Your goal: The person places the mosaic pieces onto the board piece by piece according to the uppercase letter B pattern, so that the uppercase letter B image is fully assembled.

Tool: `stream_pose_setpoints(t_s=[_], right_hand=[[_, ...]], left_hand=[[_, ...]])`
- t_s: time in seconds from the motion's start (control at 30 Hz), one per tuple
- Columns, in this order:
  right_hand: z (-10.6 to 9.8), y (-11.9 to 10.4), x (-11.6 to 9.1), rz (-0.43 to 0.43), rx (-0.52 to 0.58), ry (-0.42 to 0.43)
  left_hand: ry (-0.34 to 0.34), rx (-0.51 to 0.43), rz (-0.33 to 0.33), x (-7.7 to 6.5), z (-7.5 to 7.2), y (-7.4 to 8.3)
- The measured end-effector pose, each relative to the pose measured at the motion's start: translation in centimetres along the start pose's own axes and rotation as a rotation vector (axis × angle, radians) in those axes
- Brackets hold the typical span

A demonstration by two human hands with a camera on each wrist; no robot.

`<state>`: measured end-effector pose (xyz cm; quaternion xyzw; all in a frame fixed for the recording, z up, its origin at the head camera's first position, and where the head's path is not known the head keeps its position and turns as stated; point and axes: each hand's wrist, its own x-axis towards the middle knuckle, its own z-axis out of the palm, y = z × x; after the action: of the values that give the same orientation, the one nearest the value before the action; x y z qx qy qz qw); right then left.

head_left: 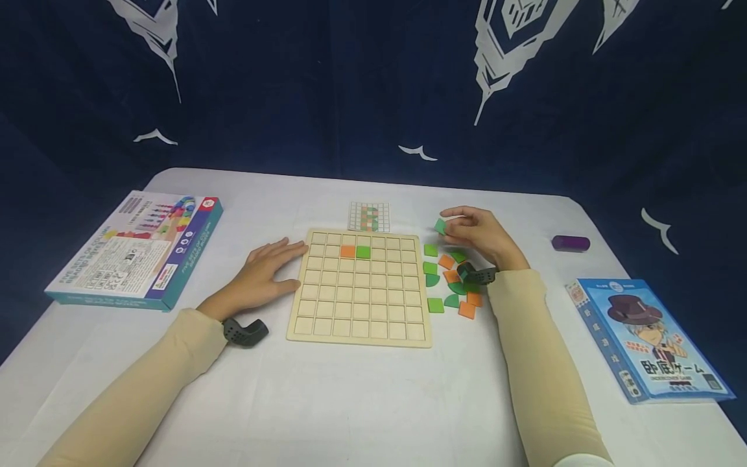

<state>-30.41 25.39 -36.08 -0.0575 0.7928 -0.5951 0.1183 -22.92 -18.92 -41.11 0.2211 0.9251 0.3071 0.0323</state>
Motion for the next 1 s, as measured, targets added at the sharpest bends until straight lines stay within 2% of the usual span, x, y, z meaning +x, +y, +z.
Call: stream_pose_setpoints(t_s=[0.27, 0.7, 1.0], right_hand=[[1.7, -0.7, 0.5, 0.028, -0.028, -0.023], [4.5, -1.2, 1.0, 0.012, -0.035, -0.104], [5.8, -1.4, 1.2, 0.025, -0.039, -0.109]], left_hand=[[0.001, -0.006, -0.001, 0.0, 0.0, -0.1], [0.003, 0.000, -0.003, 0.1, 0.1, -0.3], [0.003, 0.039, 0.010, 0.0, 0.1, -0.3]])
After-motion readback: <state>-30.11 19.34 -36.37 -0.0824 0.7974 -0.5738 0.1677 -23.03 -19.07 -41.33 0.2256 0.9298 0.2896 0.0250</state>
